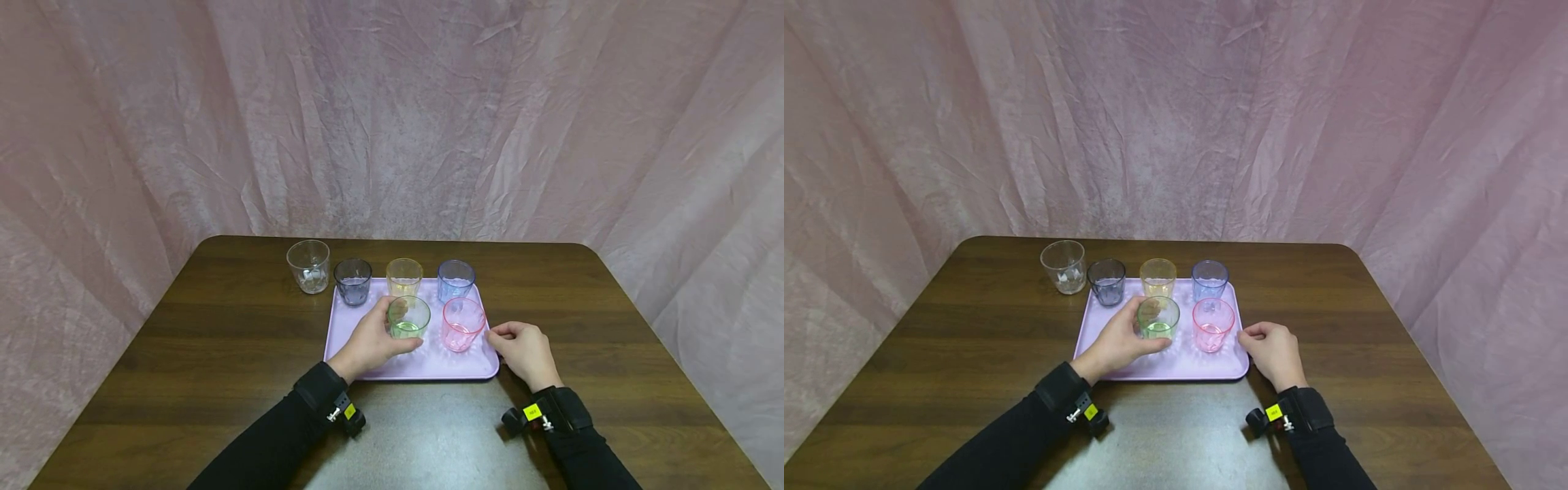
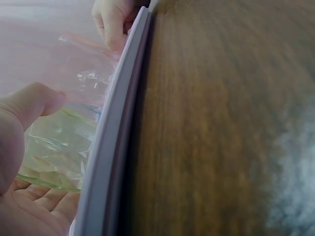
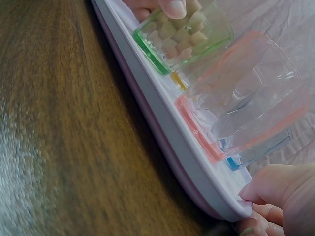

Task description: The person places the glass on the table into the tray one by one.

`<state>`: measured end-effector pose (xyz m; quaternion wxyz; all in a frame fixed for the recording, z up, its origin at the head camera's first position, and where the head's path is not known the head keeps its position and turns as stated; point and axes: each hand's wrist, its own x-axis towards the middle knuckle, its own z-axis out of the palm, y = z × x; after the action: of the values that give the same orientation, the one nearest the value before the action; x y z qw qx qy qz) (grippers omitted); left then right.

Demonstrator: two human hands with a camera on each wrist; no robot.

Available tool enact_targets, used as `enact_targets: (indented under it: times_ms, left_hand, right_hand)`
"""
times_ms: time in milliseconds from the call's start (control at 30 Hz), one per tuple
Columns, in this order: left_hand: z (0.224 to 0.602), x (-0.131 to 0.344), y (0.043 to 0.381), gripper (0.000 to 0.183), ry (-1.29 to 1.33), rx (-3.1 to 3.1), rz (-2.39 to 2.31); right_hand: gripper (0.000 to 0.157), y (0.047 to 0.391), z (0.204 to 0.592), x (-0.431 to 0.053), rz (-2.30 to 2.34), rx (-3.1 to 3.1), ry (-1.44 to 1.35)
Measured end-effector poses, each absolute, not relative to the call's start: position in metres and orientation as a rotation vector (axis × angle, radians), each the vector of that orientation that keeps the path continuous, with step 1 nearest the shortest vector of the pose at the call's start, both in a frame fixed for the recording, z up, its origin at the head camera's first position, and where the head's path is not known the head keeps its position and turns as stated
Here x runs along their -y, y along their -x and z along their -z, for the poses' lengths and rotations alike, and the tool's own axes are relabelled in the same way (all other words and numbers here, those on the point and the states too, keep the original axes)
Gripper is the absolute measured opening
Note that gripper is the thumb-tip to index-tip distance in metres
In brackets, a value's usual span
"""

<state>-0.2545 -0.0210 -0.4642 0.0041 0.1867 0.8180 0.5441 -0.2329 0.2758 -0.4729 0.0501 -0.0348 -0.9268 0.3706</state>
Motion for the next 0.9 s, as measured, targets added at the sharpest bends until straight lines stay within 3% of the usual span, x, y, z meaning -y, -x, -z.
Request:
enact_targets:
  times_ms: [233, 500, 900]
  left_hand:
    - [0.466, 0.02, 0.254, 0.079, -0.587, -2.558, -1.708]
    - [0.464, 0.022, 0.252, 0.096, -0.528, -2.592, -1.68]
    - [0.449, 0.03, 0.25, 0.093, -0.612, -2.596, -1.727]
  right_hand:
    - [0.022, 0.232, 0.473, -0.275, -1.124, 2.828, 0.107]
    - [0.023, 0.233, 0.472, -0.275, -1.133, 2.83, 0.114]
    - [0.022, 0.233, 0.472, -0.275, -1.132, 2.826, 0.113]
